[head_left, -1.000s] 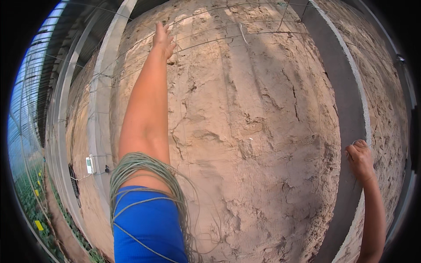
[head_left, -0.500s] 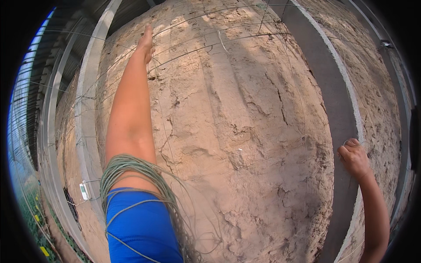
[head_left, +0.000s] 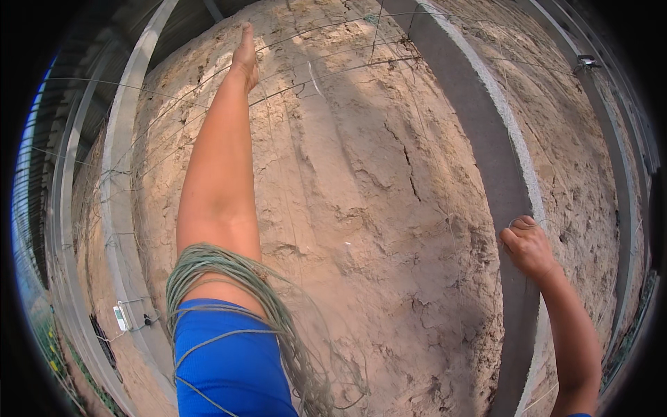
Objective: The person installs support strings in a greenhouse by pulling a string from a bundle, stretching it across a row of plants, and tying it to overhead wires. The person repeats this process for multiple strings along the row.
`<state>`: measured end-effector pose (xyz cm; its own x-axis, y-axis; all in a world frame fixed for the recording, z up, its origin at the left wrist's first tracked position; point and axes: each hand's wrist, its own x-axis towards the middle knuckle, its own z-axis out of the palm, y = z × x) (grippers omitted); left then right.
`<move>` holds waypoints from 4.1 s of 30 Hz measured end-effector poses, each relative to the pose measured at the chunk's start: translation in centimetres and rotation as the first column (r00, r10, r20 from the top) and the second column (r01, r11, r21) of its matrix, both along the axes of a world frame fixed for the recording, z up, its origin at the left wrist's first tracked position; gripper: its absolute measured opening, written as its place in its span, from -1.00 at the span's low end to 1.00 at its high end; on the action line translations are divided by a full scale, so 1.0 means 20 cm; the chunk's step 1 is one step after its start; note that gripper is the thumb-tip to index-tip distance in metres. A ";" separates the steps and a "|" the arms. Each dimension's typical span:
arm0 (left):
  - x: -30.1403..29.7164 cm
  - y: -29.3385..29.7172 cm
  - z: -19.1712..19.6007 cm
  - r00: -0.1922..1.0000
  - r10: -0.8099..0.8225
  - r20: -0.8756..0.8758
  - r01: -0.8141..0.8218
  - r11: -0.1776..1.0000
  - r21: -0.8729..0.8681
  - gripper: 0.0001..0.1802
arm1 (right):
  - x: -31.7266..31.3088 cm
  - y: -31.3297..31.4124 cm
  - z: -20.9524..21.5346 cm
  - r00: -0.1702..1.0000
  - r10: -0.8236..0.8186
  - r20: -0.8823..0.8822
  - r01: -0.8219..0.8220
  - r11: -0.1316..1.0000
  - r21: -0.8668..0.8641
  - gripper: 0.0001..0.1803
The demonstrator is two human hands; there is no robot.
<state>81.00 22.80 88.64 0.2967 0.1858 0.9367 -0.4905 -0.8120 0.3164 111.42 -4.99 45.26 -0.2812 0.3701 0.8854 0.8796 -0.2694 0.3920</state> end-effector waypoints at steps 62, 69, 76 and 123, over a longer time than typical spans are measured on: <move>-2.91 1.49 -1.56 -0.448 0.842 0.301 -0.807 -0.526 0.270 -0.27 | -3.09 2.57 2.14 0.086 0.864 -0.497 -0.813 0.349 0.466 -0.48; -2.91 1.51 -1.55 -0.445 0.851 0.278 -0.816 -0.513 0.265 -0.32 | -3.01 2.70 2.42 0.083 0.861 -0.502 -0.844 0.329 0.424 -0.50; -2.91 1.50 -1.55 -0.437 0.857 0.273 -0.823 -0.504 0.263 -0.34 | -3.18 2.68 2.39 0.044 0.824 -0.565 -0.807 0.363 0.466 -0.50; -2.90 1.50 -1.56 -0.452 0.849 0.276 -0.812 -0.519 0.267 -0.30 | -2.67 2.35 2.40 0.982 -0.082 -0.172 0.147 0.900 0.411 -0.45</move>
<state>22.98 52.75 57.45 0.0609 0.0583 0.9964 0.9978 -0.0277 -0.0594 57.97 41.92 93.17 -0.1145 -0.0239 0.9931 0.8714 -0.4825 0.0889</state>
